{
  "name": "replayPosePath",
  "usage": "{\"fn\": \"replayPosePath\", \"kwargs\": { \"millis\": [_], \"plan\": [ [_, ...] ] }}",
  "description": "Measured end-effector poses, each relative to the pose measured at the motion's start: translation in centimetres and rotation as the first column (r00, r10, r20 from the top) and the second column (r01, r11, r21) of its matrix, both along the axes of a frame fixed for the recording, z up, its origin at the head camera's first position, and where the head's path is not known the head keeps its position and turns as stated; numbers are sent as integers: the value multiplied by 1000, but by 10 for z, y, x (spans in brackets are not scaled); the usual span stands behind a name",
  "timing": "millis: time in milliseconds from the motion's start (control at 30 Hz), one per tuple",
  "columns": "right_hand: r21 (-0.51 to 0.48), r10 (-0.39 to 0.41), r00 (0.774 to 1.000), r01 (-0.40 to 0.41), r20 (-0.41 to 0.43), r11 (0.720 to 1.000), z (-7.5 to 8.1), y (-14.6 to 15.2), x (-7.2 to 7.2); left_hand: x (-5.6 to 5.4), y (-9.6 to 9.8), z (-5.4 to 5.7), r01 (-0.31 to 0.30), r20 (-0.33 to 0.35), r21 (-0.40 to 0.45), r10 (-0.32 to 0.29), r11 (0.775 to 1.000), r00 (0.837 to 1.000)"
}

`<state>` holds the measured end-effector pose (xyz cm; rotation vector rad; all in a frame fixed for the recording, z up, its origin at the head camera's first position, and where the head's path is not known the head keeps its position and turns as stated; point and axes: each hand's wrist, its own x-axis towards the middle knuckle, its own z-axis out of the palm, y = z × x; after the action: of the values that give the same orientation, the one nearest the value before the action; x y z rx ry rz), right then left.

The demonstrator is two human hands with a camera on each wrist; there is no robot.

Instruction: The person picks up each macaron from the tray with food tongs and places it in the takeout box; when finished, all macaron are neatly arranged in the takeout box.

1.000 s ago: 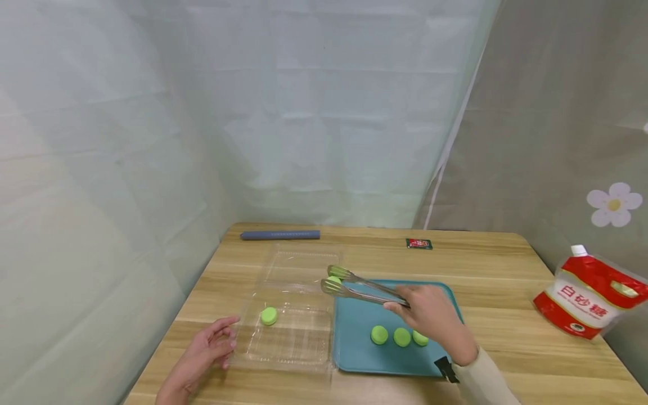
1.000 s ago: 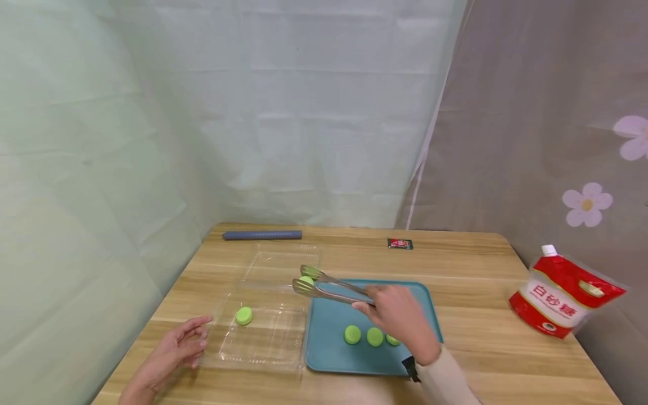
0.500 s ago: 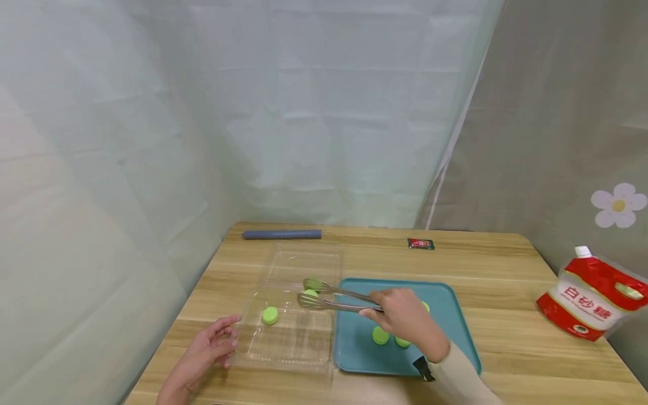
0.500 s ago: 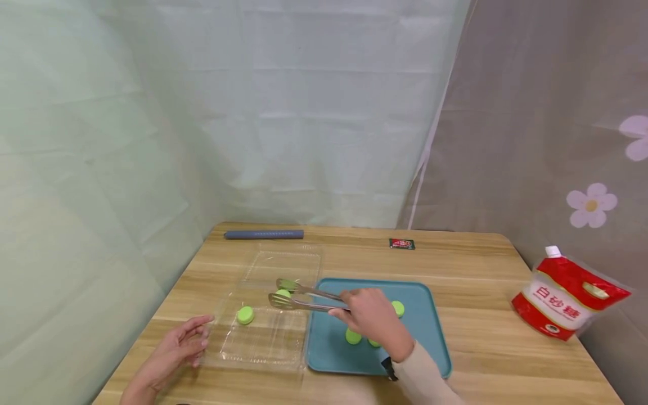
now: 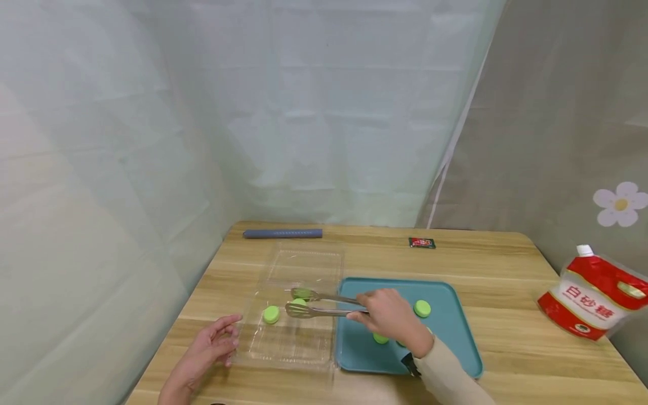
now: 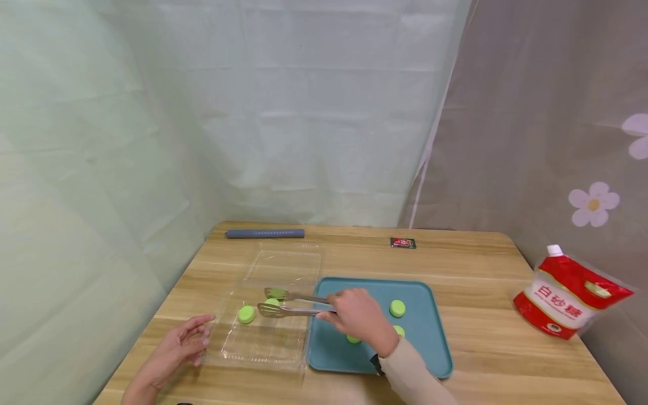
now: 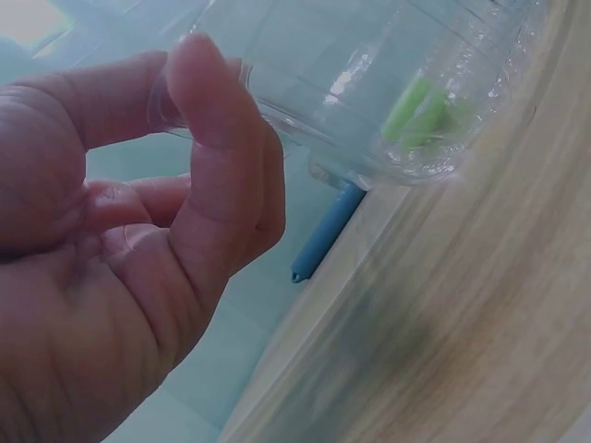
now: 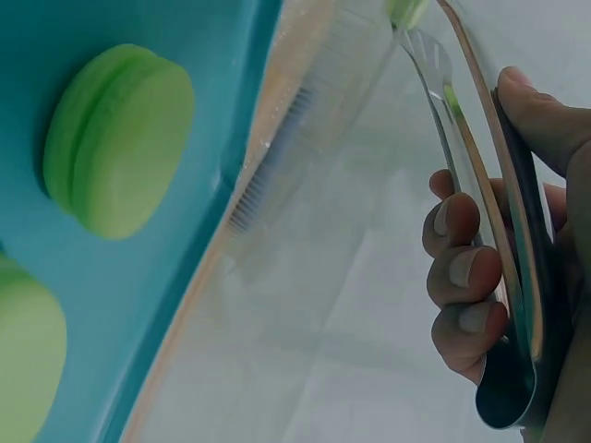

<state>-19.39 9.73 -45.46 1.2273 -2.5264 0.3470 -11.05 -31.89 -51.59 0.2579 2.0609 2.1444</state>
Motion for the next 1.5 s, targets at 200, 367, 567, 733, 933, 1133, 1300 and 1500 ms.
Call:
{"fn": "replayPosePath", "kwargs": {
  "millis": [200, 367, 567, 733, 933, 1133, 1300, 1500],
  "plan": [
    [64, -11, 1000, 12, -17, 998, -7, -10, -3, 0, 1, 0, 0, 6, -2, 0, 1000, 1000],
    [91, -40, 999, 42, -24, 995, -8, -17, -4, 1, 2, 1, -1, 1, -27, 1, 1000, 1000],
    [100, -31, 999, 33, -29, 994, -9, -21, -3, 2, 3, 3, -12, 16, -38, 12, 999, 1000],
    [124, -38, 998, 43, -40, 991, -11, -21, -2, 2, 2, 2, -22, 26, -49, 23, 999, 999],
    [114, -39, 999, 43, -33, 993, -10, -22, -2, 1, 3, 3, -25, 19, -67, 27, 997, 999],
    [84, -42, 999, 41, 5, 996, -7, -20, -1, 1, 3, 3, -24, 6, -66, 25, 998, 1000],
    [31, -32, 999, 32, -9, 999, -3, -12, 2, 1, 2, 1, -27, -5, -44, 27, 999, 1000],
    [-12, -70, 997, 70, -22, 997, 3, 3, 8, 0, 1, 0, -19, -19, -24, 19, 1000, 1000]
  ]
}}
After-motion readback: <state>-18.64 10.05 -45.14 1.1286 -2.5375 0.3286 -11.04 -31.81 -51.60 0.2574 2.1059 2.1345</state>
